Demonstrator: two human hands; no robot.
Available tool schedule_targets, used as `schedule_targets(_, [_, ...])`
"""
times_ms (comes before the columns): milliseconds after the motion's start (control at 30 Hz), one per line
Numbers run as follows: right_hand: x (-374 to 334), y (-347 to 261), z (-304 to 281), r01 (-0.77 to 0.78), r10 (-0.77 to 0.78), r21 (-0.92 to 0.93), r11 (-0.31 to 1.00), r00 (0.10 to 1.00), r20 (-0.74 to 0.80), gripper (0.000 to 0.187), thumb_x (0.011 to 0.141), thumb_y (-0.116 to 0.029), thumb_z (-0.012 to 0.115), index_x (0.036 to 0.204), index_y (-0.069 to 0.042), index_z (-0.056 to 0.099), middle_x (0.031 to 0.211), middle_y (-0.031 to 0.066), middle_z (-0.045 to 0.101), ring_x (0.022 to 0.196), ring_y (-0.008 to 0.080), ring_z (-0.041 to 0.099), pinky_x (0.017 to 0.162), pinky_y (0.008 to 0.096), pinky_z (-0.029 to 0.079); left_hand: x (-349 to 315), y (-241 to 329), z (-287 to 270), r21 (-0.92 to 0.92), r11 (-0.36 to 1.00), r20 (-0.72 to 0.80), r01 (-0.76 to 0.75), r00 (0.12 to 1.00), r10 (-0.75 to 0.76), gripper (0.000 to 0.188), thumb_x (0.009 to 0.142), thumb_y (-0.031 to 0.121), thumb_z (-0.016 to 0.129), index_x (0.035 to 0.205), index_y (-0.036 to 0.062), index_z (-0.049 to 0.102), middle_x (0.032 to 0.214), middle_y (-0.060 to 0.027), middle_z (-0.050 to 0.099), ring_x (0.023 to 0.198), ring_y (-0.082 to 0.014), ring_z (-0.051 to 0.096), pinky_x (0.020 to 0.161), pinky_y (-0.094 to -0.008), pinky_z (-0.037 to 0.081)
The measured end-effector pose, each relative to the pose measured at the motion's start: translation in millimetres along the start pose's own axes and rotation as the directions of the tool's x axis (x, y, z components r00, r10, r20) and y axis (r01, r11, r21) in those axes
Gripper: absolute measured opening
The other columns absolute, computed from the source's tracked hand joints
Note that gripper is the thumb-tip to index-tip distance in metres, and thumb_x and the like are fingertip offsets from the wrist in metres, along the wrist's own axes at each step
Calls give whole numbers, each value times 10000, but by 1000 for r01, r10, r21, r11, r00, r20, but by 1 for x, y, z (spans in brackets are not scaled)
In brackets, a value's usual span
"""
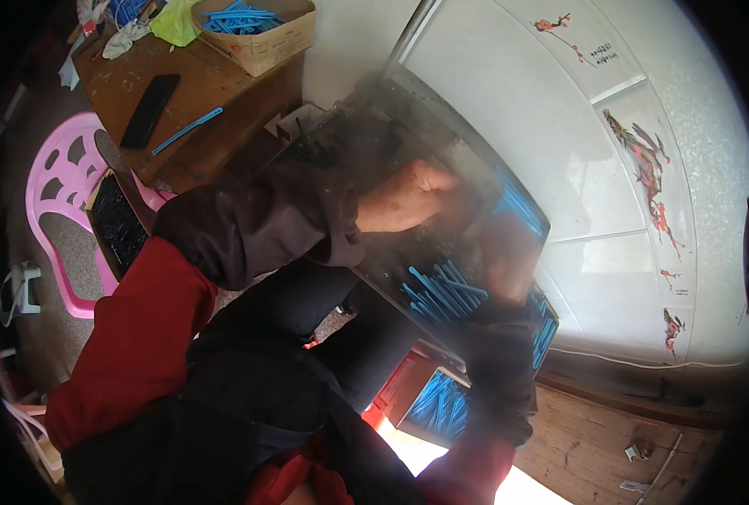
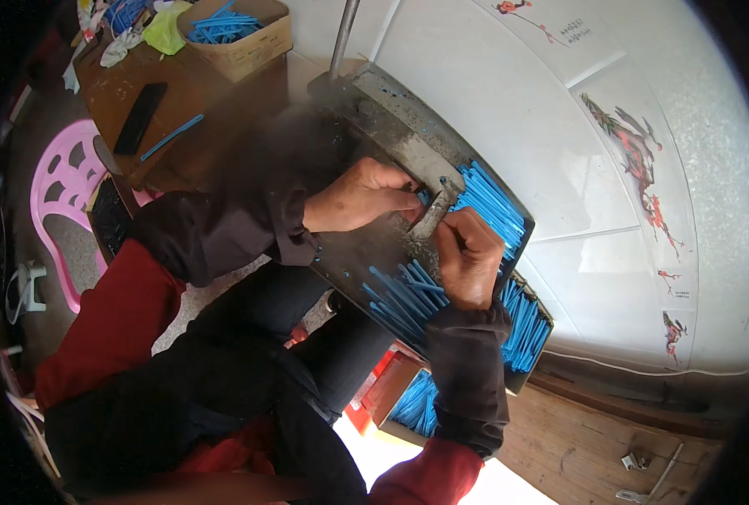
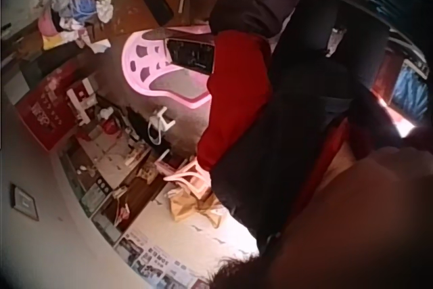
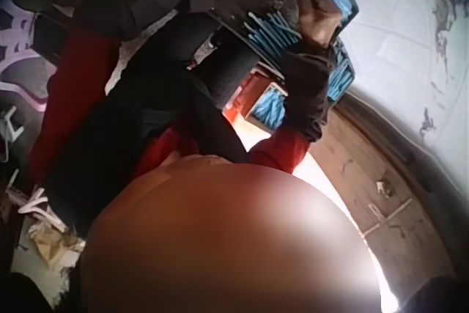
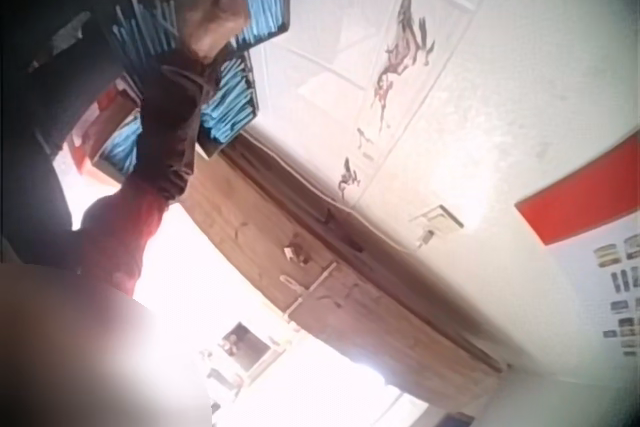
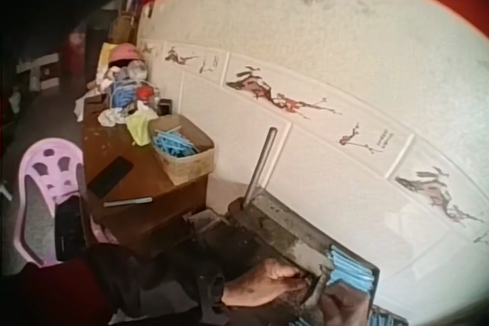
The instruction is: Sorting small blue pins and inserting them into a mechanical component frame.
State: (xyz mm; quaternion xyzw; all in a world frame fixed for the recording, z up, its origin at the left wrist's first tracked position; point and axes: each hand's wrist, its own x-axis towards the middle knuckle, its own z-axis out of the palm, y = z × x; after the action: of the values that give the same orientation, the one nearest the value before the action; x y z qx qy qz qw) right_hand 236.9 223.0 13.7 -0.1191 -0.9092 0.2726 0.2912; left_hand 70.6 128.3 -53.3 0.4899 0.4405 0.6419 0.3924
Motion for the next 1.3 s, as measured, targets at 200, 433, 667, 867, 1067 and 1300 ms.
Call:
schedule_targets(200, [-22,42,-31,-263,261,-26,965,936,237,25,763,47,645,770,36,623,661,95,542,570,147,500,535,267,387,-3,7,1,24,999,27,-22,999,22,189,915,96,588,1040,-44,604,858,-20,637,852,-62,564,787,-242,469])
schedule_targets(433, [-40,70,-2,233,-102,-641,732,967,235,120,677,-13,629,759,-49,549,763,102,500,768,311,509,676,405,448,-9,11,3,150,988,-20,-33,999,37,206,907,112,607,1051,-35,623,900,-27,652,852,-54,565,767,-230,468])
schedule_targets(667, [-31,42,-7,-31,69,-321,947,992,107,173,678,-21,644,814,-49,541,811,94,529,796,300,523,674,399,436,-3,4,-2,72,997,-43,-24,999,27,163,885,92,631,967,-48,651,843,-25,660,832,-62,581,774,-230,473])
schedule_targets(867, [-24,30,-9,110,-96,-355,928,994,56,128,748,7,640,843,-23,559,768,61,582,715,229,562,606,328,445,-2,8,2,27,1000,-84,-4,996,6,114,867,44,629,935,-44,656,832,-29,660,819,-69,590,766,-231,479])
schedule_targets(1067, [-22,16,12,-358,375,339,870,927,15,24,835,38,621,844,23,604,689,-36,543,629,41,464,552,207,384,0,5,6,54,996,-94,-71,993,76,87,857,13,623,899,-56,656,835,-41,667,802,-84,614,730,-241,496])
schedule_targets(1300, [-1,11,-3,-8,11,-45,999,998,64,36,786,45,635,782,44,599,632,63,518,592,107,483,541,244,381,3,-8,1,263,962,-106,-73,989,104,186,791,37,687,949,-54,649,916,-116,665,846,-147,645,774,-294,515])
